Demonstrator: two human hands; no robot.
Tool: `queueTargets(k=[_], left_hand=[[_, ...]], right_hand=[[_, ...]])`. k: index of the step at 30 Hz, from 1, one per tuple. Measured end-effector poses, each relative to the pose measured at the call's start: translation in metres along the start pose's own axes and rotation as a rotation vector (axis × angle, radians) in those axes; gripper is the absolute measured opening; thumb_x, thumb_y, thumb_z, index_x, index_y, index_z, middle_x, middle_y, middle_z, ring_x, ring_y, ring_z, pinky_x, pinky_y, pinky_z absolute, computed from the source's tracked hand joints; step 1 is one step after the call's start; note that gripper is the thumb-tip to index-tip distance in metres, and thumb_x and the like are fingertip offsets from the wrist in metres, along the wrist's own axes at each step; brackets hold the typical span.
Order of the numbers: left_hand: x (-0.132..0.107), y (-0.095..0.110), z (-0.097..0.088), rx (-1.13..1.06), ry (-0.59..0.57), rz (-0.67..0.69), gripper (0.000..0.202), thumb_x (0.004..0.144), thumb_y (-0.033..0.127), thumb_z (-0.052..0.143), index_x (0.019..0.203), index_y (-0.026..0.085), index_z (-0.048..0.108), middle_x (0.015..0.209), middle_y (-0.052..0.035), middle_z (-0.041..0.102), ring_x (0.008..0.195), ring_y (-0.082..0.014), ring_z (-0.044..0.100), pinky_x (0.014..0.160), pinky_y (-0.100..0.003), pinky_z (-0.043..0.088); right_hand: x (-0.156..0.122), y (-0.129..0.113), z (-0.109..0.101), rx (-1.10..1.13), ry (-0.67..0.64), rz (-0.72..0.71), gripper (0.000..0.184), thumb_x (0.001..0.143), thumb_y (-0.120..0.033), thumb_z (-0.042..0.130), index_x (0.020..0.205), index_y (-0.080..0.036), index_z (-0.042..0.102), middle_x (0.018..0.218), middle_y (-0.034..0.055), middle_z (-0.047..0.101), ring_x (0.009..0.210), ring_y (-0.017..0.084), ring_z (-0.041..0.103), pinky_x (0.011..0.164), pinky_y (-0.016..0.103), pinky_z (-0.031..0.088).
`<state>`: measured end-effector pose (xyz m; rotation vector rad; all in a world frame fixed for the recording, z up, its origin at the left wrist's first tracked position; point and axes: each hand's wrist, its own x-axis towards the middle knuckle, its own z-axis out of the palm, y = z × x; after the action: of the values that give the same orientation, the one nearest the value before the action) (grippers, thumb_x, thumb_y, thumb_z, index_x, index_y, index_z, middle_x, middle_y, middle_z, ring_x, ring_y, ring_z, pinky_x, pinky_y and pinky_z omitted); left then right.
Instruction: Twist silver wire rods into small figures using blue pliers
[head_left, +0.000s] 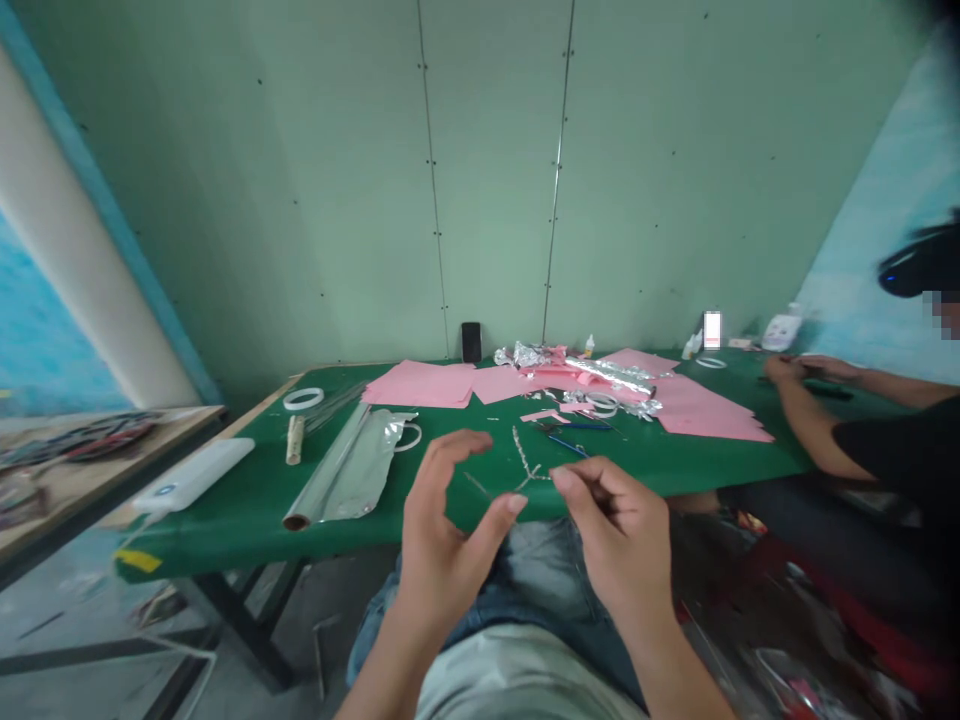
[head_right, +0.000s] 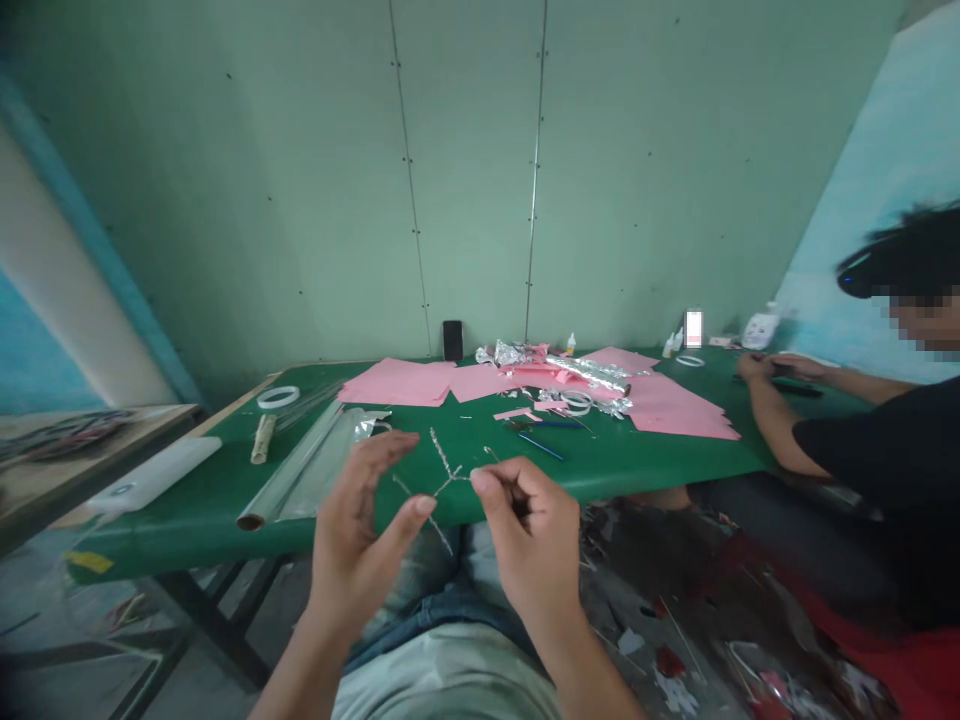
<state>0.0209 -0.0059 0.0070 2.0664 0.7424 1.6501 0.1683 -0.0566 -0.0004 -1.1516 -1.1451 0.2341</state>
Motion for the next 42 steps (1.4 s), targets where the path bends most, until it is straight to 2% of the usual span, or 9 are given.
queueTargets(k=[2,4,7,10,14,20,25,35,42], left_hand=[[-0.002,0.003,-0.002,-0.292,-0.176,-0.258,0.027,0.083,0.035,0.072,0.104,0.019,0.066,0.093,-0.0069,0.072,0.085,-0.0217,0.068,0.076,-0.034,0.054],[-0.004,0.005,-0.001,-0.5,-0.297,-0.475,0.023,0.08,0.038,0.074,0.088,0.017,0.067,0.069,-0.0019,0.068,0.06,-0.0165,0.065,0.057,-0.028,0.054],[-0.009,0.008,0.004,-0.665,-0.235,-0.613,0.026,0.077,0.037,0.077,0.075,0.016,0.063,0.057,0.002,0.063,0.043,-0.0104,0.057,0.043,-0.021,0.048],[-0.013,0.012,0.007,-0.742,-0.188,-0.626,0.026,0.078,0.037,0.077,0.074,0.016,0.062,0.056,0.0029,0.062,0.038,-0.0071,0.052,0.038,-0.017,0.043],[-0.016,0.02,0.006,-0.814,-0.225,-0.631,0.026,0.081,0.037,0.074,0.077,0.017,0.058,0.054,0.0037,0.061,0.033,-0.0036,0.043,0.034,-0.013,0.034],[-0.019,0.03,0.002,-0.859,-0.217,-0.662,0.025,0.084,0.036,0.071,0.08,0.018,0.055,0.052,0.0051,0.057,0.034,-0.0005,0.029,0.034,-0.01,0.023],[-0.019,0.034,0.001,-0.912,-0.212,-0.728,0.028,0.081,0.038,0.074,0.078,0.018,0.053,0.051,0.0052,0.055,0.036,-0.001,0.026,0.034,-0.011,0.021],[-0.024,0.029,0.001,-0.935,-0.248,-0.715,0.025,0.082,0.036,0.074,0.078,0.018,0.056,0.05,0.0046,0.054,0.037,-0.0025,0.03,0.035,-0.011,0.022],[-0.024,0.029,0.0,-0.947,-0.257,-0.748,0.027,0.081,0.038,0.074,0.076,0.018,0.056,0.049,0.0055,0.05,0.037,-0.0028,0.028,0.036,-0.013,0.022]], right_hand=[[-0.004,-0.005,-0.004,-0.004,-0.039,-0.014,0.027,0.087,-0.039,0.063,0.07,-0.018,0.068,0.052,-0.0039,0.052,0.047,0.008,0.041,0.044,0.019,0.033],[-0.008,-0.007,-0.006,0.009,-0.079,-0.021,0.025,0.087,-0.037,0.063,0.071,-0.019,0.068,0.054,-0.0034,0.054,0.048,0.008,0.042,0.045,0.019,0.034],[-0.011,-0.003,-0.006,0.168,-0.112,-0.01,0.023,0.091,-0.04,0.058,0.09,-0.02,0.069,0.057,-0.005,0.048,0.048,0.008,0.037,0.044,0.019,0.03],[-0.013,0.004,-0.003,0.328,-0.094,0.038,0.027,0.097,-0.043,0.047,0.097,-0.021,0.065,0.056,-0.0069,0.04,0.046,0.008,0.032,0.042,0.019,0.025],[-0.016,0.005,-0.001,0.191,-0.2,0.065,0.031,0.096,-0.041,0.05,0.079,-0.019,0.064,0.053,-0.0065,0.038,0.046,0.008,0.031,0.042,0.02,0.025],[-0.025,-0.005,0.0,0.08,-0.243,-0.055,0.033,0.097,-0.039,0.047,0.08,-0.02,0.069,0.053,-0.0043,0.046,0.046,0.01,0.037,0.044,0.022,0.029],[-0.03,-0.002,-0.001,0.037,-0.273,-0.073,0.031,0.097,-0.036,0.048,0.08,-0.021,0.069,0.057,-0.0029,0.054,0.05,0.011,0.043,0.047,0.022,0.031],[-0.031,-0.003,-0.002,0.215,-0.404,0.043,0.038,0.099,-0.04,0.043,0.067,-0.021,0.05,0.053,-0.0063,0.038,0.046,0.009,0.031,0.044,0.021,0.026],[-0.032,0.0,-0.003,0.176,-0.434,0.035,0.037,0.098,-0.042,0.044,0.069,-0.021,0.052,0.056,-0.0058,0.04,0.049,0.01,0.034,0.048,0.022,0.029]])
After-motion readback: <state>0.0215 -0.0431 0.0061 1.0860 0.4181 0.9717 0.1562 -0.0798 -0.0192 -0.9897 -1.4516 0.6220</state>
